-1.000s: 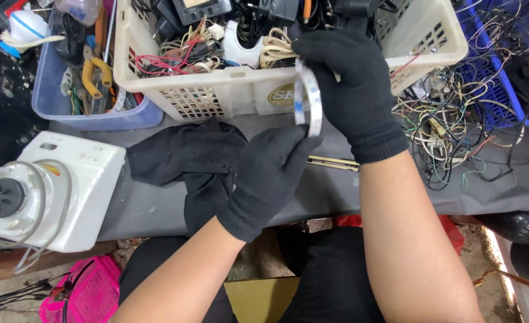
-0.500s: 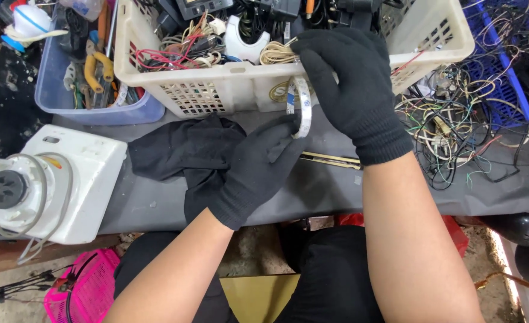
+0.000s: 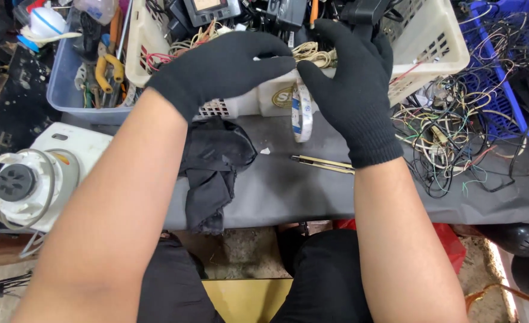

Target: Securing a bundle of wires with tape and organizing various electronic components on a repair workbench.

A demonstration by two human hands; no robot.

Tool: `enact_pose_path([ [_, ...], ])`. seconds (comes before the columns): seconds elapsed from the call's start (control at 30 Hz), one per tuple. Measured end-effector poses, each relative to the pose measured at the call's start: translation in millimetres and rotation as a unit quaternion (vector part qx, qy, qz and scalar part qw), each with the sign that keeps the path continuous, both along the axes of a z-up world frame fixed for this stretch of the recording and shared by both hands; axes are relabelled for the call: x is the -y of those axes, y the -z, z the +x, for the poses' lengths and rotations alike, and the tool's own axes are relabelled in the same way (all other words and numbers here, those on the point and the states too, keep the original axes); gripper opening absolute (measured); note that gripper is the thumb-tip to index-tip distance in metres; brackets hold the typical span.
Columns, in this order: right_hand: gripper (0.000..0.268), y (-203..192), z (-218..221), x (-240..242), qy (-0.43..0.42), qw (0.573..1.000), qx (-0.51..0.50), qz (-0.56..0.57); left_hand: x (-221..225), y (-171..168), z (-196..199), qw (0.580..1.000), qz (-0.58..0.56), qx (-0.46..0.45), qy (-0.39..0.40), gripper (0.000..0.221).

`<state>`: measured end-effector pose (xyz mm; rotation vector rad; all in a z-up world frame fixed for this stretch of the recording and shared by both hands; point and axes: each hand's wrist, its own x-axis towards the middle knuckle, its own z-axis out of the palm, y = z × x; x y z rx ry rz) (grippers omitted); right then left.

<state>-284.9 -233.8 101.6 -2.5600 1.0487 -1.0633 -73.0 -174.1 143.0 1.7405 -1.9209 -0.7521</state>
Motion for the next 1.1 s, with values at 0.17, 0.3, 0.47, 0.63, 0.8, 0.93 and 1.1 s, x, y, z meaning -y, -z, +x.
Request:
enact_pose_path([
  [0.17, 0.054, 5, 2, 6, 0.027, 0.999, -0.002, -0.019, 25, 7, 8, 0.994, 0.016, 0.002, 0.105, 0.042],
  [0.3, 0.047, 15, -2, 4, 0.012, 0.995, 0.029, -0.094, 20, -3, 5, 0.995, 0.073, -0.015, 0.073, 0.044],
  [0.47, 0.033, 13, -28, -12, -0.090, 0.980, 0.168, -0.063, 21, 8, 12, 0.995, 0.030, 0.043, 0.090, 0.053],
  [0.63, 0.009, -10, -61, -35, -0.082, 0.975, 0.205, -0.018, 14, -7, -2, 0.994, 0.052, 0.076, 0.067, 0.059],
  [0.8, 0.046, -1, -74, -44, -0.065, 0.906, -0.287, 0.305, 8, -10, -4, 0.996, 0.068, 0.051, 0.029, 0.050],
  [0.93, 0.053, 54, -68, -32, -0.075, 0.897, -0.292, 0.323, 10, -5, -4, 0.995, 0.058, 0.070, 0.042, 0.053],
  [1.1, 0.021, 75, -63, -35, -0.006, 0.893, -0.354, 0.277, 5, -13, -5, 0.997, 0.064, 0.043, 0.025, 0.050],
])
